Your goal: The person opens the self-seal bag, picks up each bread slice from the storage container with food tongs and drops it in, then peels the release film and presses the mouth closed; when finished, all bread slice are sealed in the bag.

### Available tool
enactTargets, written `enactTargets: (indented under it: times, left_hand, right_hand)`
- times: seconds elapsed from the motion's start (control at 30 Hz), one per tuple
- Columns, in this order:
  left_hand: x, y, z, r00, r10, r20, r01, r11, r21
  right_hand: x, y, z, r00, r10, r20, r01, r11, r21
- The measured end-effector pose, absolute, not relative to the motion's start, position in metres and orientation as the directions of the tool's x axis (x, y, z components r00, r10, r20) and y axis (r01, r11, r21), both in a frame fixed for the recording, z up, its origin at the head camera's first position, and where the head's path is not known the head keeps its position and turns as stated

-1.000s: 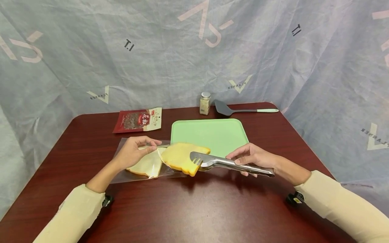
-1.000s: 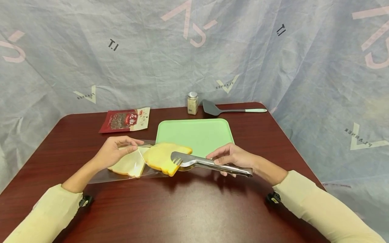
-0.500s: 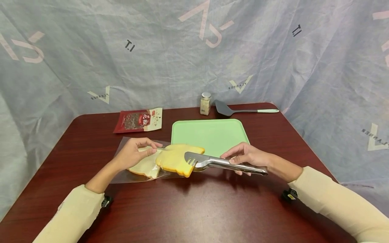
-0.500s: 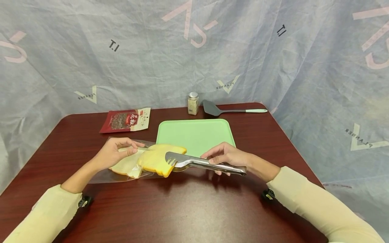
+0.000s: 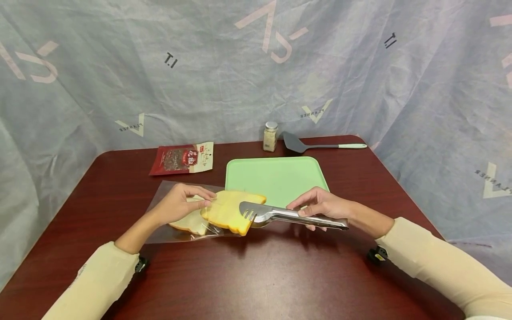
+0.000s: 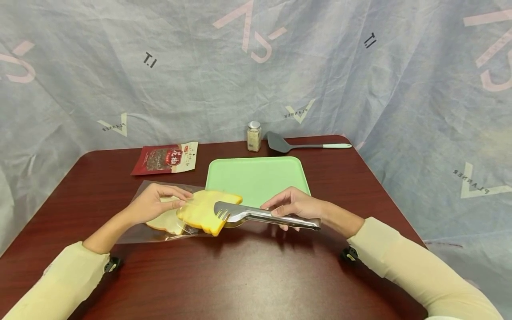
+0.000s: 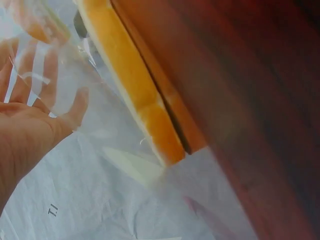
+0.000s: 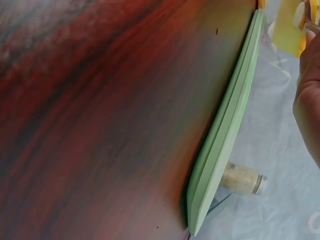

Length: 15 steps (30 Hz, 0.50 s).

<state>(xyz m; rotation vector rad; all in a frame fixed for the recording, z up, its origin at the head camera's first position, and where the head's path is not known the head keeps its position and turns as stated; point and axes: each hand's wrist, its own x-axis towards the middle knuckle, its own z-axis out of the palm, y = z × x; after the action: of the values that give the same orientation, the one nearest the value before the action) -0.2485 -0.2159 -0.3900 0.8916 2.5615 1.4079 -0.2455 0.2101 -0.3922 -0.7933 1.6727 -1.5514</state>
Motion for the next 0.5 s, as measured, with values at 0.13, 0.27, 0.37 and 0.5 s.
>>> enactTargets:
  times: [0.13,0.27,0.37,0.5]
  left_hand:
    - [-0.247,-0.217,-0.387,-0.840,0.508,0.190,0.425,0.400,0.812]
    - [-0.247,-0.217,-0.385,-0.836,0.521,0.174,0.408,0.376,0.832]
    - [-0.246,-0.216,-0.384,-0.835,0.524,0.170,0.398,0.360,0.844]
    - [-0.246,-0.213,-0.383,-0.852,0.497,0.165,0.380,0.372,0.847]
  right_hand:
    - [-0.247,0.208,-0.393,-0.568,-0.819,-0.082,-0.005,0.103,-0.995]
    - [-0.250,0.206,-0.392,-0.575,-0.813,-0.087,-0.045,0.137,-0.989]
    - [-0.254,0.204,-0.392,-0.549,-0.833,-0.071,-0.085,0.140,-0.987]
    - [-0.260,0.199,-0.392,-0.517,-0.855,-0.045,-0.110,0.119,-0.987]
